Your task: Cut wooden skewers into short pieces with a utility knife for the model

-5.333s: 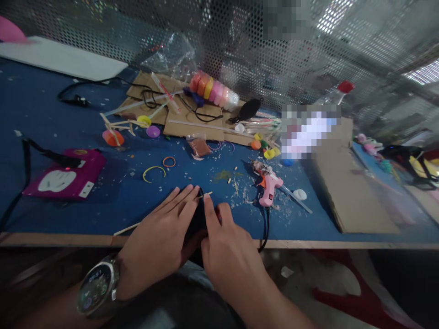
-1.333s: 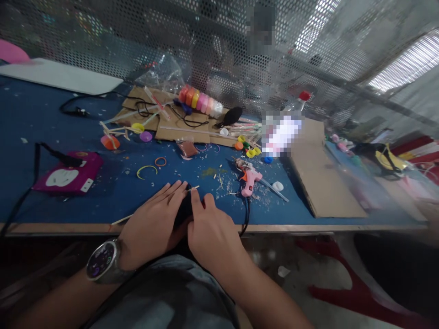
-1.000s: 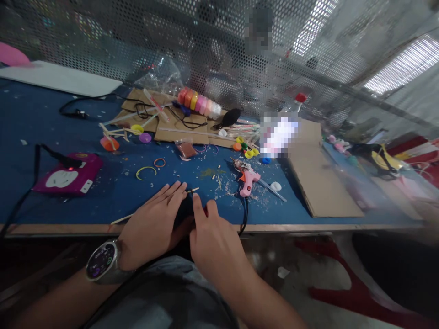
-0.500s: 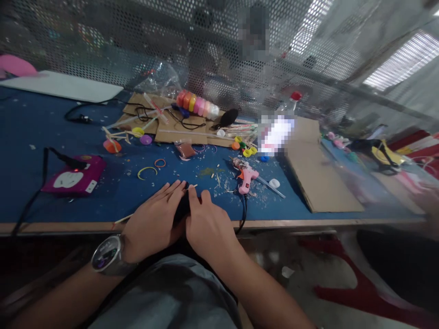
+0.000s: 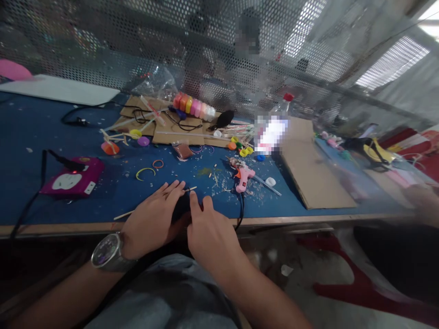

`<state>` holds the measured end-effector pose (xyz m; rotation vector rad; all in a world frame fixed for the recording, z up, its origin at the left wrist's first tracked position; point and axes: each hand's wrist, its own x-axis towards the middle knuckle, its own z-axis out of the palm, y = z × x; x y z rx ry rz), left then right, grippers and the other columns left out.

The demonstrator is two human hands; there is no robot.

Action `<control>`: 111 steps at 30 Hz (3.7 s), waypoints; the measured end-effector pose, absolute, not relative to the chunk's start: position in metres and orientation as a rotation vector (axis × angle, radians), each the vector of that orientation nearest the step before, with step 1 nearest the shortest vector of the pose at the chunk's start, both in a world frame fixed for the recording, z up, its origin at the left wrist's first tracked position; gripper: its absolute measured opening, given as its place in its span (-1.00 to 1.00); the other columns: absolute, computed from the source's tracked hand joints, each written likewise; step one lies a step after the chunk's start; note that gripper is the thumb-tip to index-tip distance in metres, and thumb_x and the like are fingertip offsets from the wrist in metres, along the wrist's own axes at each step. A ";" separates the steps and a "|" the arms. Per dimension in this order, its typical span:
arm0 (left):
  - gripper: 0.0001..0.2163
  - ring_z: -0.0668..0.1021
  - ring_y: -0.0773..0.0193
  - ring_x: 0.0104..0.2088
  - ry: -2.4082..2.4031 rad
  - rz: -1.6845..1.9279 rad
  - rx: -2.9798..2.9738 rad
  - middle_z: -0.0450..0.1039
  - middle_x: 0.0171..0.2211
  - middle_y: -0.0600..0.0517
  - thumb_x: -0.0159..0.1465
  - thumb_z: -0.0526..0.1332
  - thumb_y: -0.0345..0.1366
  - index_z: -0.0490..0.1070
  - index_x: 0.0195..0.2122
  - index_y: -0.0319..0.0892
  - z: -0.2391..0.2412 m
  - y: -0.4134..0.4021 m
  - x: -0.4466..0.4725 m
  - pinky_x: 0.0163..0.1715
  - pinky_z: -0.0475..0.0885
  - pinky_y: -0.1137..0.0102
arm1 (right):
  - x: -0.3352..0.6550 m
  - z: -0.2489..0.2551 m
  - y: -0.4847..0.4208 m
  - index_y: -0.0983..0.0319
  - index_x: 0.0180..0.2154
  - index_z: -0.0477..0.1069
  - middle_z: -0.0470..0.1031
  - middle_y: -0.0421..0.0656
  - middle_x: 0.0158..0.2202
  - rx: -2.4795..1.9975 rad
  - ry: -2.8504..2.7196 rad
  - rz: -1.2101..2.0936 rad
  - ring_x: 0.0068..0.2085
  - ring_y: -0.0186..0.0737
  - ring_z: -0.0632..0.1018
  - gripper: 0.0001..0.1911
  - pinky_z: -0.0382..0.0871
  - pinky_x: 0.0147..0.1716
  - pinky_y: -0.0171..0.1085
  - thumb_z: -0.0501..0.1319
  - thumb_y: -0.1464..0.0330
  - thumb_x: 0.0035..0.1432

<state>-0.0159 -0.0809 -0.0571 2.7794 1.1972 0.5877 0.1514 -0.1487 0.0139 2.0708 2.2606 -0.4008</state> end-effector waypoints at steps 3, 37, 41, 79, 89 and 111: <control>-0.41 0.49 -0.23 0.42 1.195 0.592 2.767 0.46 0.36 -0.46 0.47 0.19 -0.10 0.36 0.35 -0.51 -0.058 -0.081 -0.016 0.44 0.41 -0.08 | 0.153 0.013 -0.151 0.29 0.60 0.04 0.43 0.15 0.24 2.039 2.238 -0.415 -0.14 -0.05 0.68 -0.24 0.60 -0.19 -0.12 0.03 0.46 0.43; -0.44 0.49 -0.26 0.42 1.173 0.619 2.746 0.45 0.36 -0.48 0.44 0.19 -0.18 0.38 0.33 -0.52 -0.057 -0.082 -0.015 0.42 0.43 -0.10 | 0.166 0.009 -0.127 0.29 0.55 0.18 0.48 0.14 0.21 2.044 2.443 -0.468 0.02 0.11 0.68 -0.26 0.63 0.02 0.04 0.04 0.46 0.38; -0.52 0.58 -0.16 0.33 1.209 0.677 2.742 0.55 0.29 -0.42 0.53 0.10 -0.20 0.40 0.31 -0.49 -0.054 -0.080 -0.017 0.35 0.51 -0.04 | 0.199 0.019 -0.128 0.27 0.57 0.09 0.44 0.19 0.33 2.195 2.665 -0.377 0.22 0.19 0.60 -0.23 0.57 0.16 0.11 0.04 0.45 0.38; -0.70 0.62 0.16 -0.42 0.956 0.584 2.965 0.63 -0.36 0.04 0.62 0.02 -0.27 0.53 -0.15 -0.10 0.020 0.006 -0.023 -0.45 0.27 0.30 | 0.232 -0.001 -0.014 0.16 -0.16 0.40 0.52 -0.30 -0.42 1.921 2.256 -2.586 -0.61 -0.43 0.40 -0.74 0.27 -0.68 -0.42 0.38 0.19 0.26; -0.63 0.40 0.35 -0.60 0.860 0.118 1.715 0.43 -0.52 0.14 0.56 0.09 0.05 0.59 -0.03 -0.04 0.022 -0.001 -0.020 -0.63 0.25 0.49 | 0.229 -0.001 -0.021 0.19 -0.19 0.48 0.60 -0.25 -0.38 1.896 2.157 -2.696 -0.55 -0.42 0.45 -0.72 0.40 -0.60 -0.43 0.51 0.22 0.23; -0.70 0.14 0.47 -0.59 0.782 0.664 1.022 0.24 -0.54 0.22 0.57 0.19 -0.01 0.35 -0.22 -0.10 0.009 -0.004 -0.021 -0.64 0.09 0.60 | 0.240 0.002 -0.031 0.05 0.30 0.46 0.70 -0.10 0.11 1.741 3.115 -1.313 0.06 -0.11 0.70 -0.57 0.57 -0.01 -0.19 0.33 0.32 0.46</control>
